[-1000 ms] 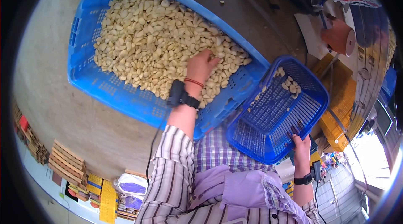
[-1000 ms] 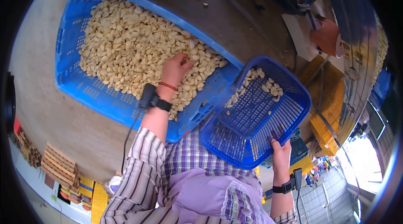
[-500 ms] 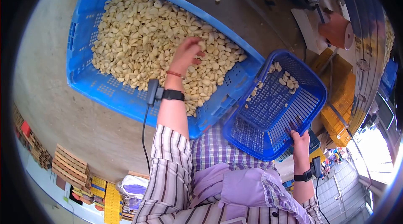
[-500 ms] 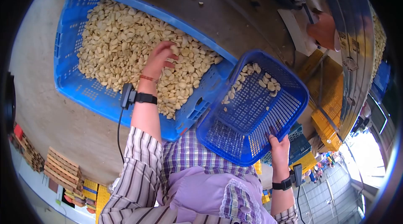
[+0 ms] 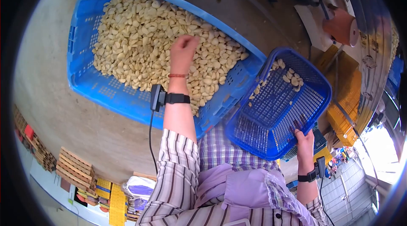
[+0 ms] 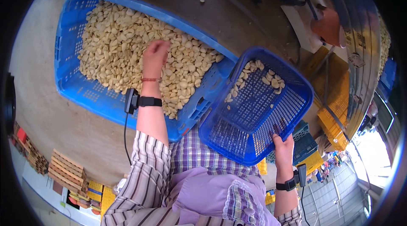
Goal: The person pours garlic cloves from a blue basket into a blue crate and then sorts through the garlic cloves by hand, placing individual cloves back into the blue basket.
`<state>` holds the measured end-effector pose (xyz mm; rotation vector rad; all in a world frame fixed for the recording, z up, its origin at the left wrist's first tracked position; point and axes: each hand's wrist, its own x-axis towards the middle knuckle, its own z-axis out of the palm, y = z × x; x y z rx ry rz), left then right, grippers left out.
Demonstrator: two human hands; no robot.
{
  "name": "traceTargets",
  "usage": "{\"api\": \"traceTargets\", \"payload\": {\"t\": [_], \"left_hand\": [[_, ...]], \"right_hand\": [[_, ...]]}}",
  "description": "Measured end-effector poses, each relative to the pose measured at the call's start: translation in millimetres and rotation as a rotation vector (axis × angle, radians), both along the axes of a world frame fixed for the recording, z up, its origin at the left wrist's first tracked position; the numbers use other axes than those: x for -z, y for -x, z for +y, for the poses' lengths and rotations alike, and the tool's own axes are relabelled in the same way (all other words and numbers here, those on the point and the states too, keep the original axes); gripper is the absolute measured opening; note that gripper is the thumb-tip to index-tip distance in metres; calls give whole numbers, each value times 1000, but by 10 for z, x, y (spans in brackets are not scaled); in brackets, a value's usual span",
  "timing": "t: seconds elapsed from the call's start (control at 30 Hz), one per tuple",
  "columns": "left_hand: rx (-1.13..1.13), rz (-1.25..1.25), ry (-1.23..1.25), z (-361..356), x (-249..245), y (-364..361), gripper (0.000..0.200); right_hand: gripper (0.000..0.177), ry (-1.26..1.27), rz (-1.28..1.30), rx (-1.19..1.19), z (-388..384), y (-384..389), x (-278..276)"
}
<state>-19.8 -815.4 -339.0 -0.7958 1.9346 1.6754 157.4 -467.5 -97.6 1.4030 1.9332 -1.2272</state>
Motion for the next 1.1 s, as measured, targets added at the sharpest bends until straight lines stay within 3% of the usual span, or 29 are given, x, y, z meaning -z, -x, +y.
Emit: {"api": "traceTargets", "payload": {"t": [0.03,0.07,0.13,0.2,0.3,0.37,0.4,0.47,0.53,0.6,0.67,0.73,0.87,0.93,1.07,1.1], "left_hand": [[224,166,188,50,45,-23,17],[223,164,193,142,57,-59,17],[560,207,689,319,84,-101,17],[607,151,694,347,119,-65,19],[488,181,584,194,162,-119,23],[-12,-25,-255,-38,139,-137,23],[-8,-27,-259,-89,97,-187,23],[-358,119,-694,-199,-154,-246,27],[-367,133,-740,-250,-168,-275,26],[151,96,111,-99,-207,-228,23],[272,221,249,172,-39,-235,32],[675,189,650,428,15,-178,35],[649,134,631,465,11,-78,37],[397,23,301,408,2,-48,36],[509,82,397,364,166,7,37],[372,1,153,321,188,10,36]], "right_hand": [[41,6,-2,-1,8,-8,8],[41,1,-15,-9,23,-15,15],[41,-5,-26,-16,29,-4,19],[41,14,-14,19,14,18,-3],[41,24,9,2,51,-33,21],[41,16,19,-11,32,-10,18],[42,6,22,-23,28,-16,6],[42,2,16,-23,31,-27,9],[41,8,14,-26,28,-30,38],[41,24,7,17,45,-42,52],[41,32,13,22,57,-63,68],[41,35,19,28,66,-71,74],[42,38,-6,13,49,-71,42],[41,43,-7,24,37,-58,75],[40,15,-3,33,70,-97,112],[40,17,-13,45,83,-89,113]]}}
